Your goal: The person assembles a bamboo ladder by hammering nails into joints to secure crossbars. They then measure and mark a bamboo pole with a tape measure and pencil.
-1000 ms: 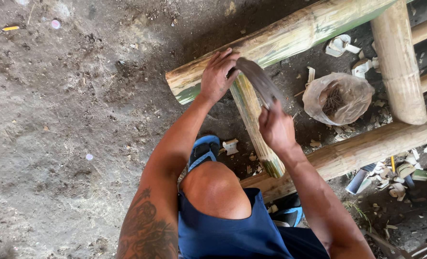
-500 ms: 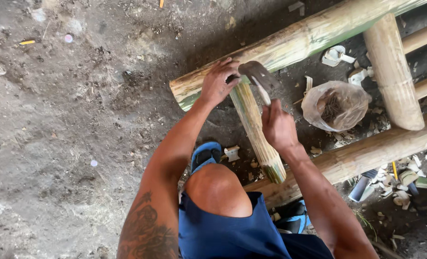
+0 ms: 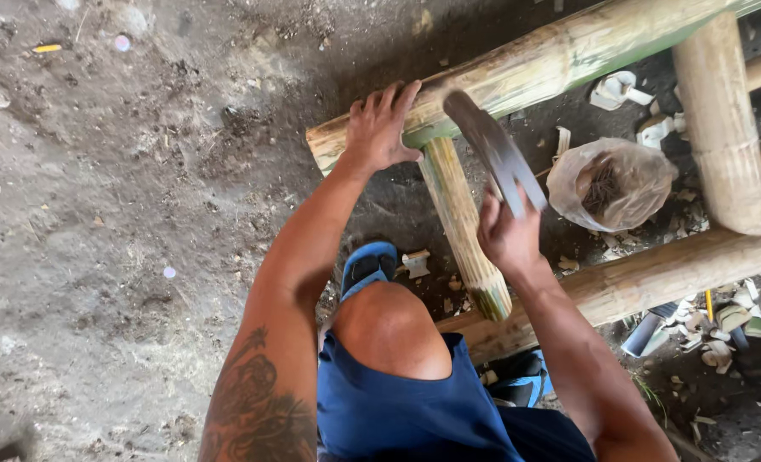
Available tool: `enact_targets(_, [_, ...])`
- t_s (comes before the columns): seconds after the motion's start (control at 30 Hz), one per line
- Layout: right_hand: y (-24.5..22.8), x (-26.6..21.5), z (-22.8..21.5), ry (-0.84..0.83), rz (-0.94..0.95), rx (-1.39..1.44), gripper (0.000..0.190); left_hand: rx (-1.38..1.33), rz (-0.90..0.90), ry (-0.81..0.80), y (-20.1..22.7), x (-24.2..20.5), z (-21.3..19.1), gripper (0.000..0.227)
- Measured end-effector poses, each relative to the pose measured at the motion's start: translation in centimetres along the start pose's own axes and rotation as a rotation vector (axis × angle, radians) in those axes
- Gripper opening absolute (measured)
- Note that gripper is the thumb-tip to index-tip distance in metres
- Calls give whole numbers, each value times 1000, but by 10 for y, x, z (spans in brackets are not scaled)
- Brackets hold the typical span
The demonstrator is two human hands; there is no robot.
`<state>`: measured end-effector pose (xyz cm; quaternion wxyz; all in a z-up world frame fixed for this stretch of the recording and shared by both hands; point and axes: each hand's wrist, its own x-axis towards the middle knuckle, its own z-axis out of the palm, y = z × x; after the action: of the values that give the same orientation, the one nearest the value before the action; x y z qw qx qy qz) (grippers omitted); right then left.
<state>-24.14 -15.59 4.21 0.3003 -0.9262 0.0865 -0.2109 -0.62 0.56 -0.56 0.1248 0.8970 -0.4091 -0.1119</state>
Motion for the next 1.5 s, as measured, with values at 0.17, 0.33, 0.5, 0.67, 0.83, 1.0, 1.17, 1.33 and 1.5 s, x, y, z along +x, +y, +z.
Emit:
enact_targets(0.17, [13, -18, 4, -321, 219, -261, 29, -14, -19, -54, 6, -6, 2, 135])
enact_targets(0.33, [27, 2, 16, 1, -20, -83, 16, 28, -59, -126, 6, 6, -11, 142])
enact_targets(0.5, [30, 7, 10, -317, 240, -201, 19, 14, -42, -54, 8, 2, -13, 134])
enact_targets(0.67, [32, 10, 14, -62, 85, -90, 21, -3, -14, -15, 7, -2, -12, 129])
enact_targets(0.83, [39, -3, 12, -583, 375, -316, 25, -17, -49, -61, 8, -1, -11, 130])
enact_targets(1.0, [61, -11, 24, -161, -8, -180, 20, -2, -75, -144, 7, 4, -13, 134])
enact_targets(1.17, [76, -25, 32, -419, 329, -244, 24, 58, -69, -166, 2, 6, -15, 136])
enact_targets(1.33, [70, -59, 3, -28, 467, -7, 24, 492, 16, -462, 20, 52, -11, 94])
enact_targets(1.5, [68, -67, -48, 248, 734, 27, 32, 420, 346, -339, 133, 107, 32, 24])
